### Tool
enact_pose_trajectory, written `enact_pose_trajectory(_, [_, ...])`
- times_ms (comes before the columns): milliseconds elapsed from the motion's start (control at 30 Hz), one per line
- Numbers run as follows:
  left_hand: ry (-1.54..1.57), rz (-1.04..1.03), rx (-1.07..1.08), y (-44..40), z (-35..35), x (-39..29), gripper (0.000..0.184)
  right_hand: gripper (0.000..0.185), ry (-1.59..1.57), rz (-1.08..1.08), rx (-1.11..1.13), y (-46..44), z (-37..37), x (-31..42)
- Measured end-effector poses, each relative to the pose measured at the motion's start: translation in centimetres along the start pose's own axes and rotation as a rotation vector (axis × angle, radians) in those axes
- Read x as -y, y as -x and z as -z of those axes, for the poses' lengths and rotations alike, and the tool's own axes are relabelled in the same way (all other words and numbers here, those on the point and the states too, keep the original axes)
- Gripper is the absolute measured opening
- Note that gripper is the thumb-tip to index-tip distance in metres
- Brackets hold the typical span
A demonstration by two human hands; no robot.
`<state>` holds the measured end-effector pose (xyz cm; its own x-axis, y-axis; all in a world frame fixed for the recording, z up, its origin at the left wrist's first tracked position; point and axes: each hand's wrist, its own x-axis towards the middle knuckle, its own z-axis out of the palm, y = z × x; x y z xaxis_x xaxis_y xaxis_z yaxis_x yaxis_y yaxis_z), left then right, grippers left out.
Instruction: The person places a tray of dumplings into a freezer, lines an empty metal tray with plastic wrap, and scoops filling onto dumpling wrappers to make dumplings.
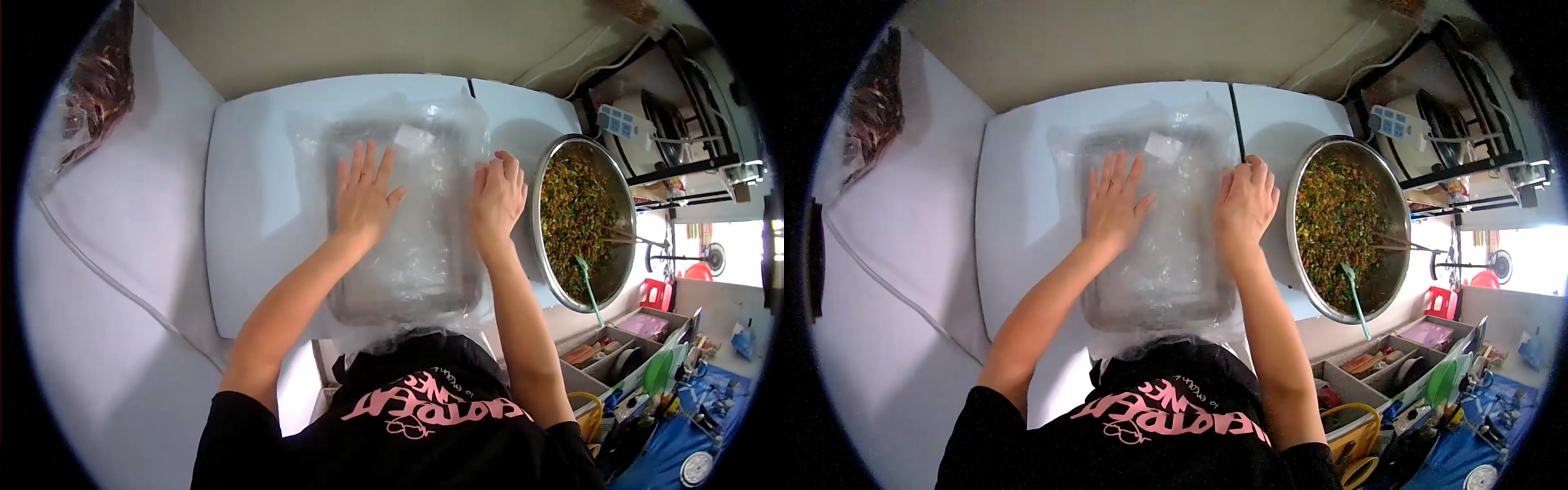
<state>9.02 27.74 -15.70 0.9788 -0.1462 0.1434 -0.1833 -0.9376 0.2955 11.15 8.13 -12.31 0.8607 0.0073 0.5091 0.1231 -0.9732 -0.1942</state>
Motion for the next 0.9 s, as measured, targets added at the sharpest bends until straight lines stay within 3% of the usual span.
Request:
enact_pose_trajectory(233, [-0.022, 0.023, 0.069, -1.2, -2.3, 0.7, 0.061, 0.023, 0.01, -0.218, 0.311, -1.0, -0.9, -0.2])
enact_pose_trajectory(300, [-0.033, -0.016, 0.033, -1.3, -2.8, 0.9, 0.062, 0.029, 0.047, 0.102, -0.022, -0.9, -0.6, 1.7])
enact_pose_trajectory(333, [-0.034, -0.015, 0.038, -1.3, -2.8, 0.6, 0.062, 0.029, 0.045, 0.1, -0.018, -0.7, -1.0, 2.6])
enact_pose_trajectory(400, [-0.179, 0.062, 0.149, -1.4, -2.5, -0.5, 0.062, 0.037, -0.208, 0.461, 0.214, -0.4, -2.2, 4.5])
enact_pose_trajectory(533, [-0.234, 0.153, 0.253, -1.0, -4.8, -1.1, 0.063, 0.038, -0.011, 0.397, 0.362, 0.3, -7.3, 5.2])
enact_pose_trajectory(600, [-0.06, 0.131, 0.015, -0.5, -5.7, -0.6, 0.06, 0.034, -0.03, 0.303, 0.35, 0.7, -9.4, 3.7])
enact_pose_trajectory(733, [-0.018, 0.159, -0.014, -2.3, -5.4, 1.3, 0.053, 0.036, -0.259, 0.177, 0.378, 1.2, -10.5, 2.4])
enact_pose_trajectory(833, [0.02, 0.214, 0.08, -3.9, -3.5, 1.7, 0.048, 0.039, -0.218, 0.155, 0.4, 0.9, -10.1, 2.8])
enact_pose_trajectory(900, [-0.126, 0.172, 0.108, -4.5, -3.6, 1.5, 0.049, 0.04, -0.16, 0.176, 0.426, 0.5, -9.7, 3.0])
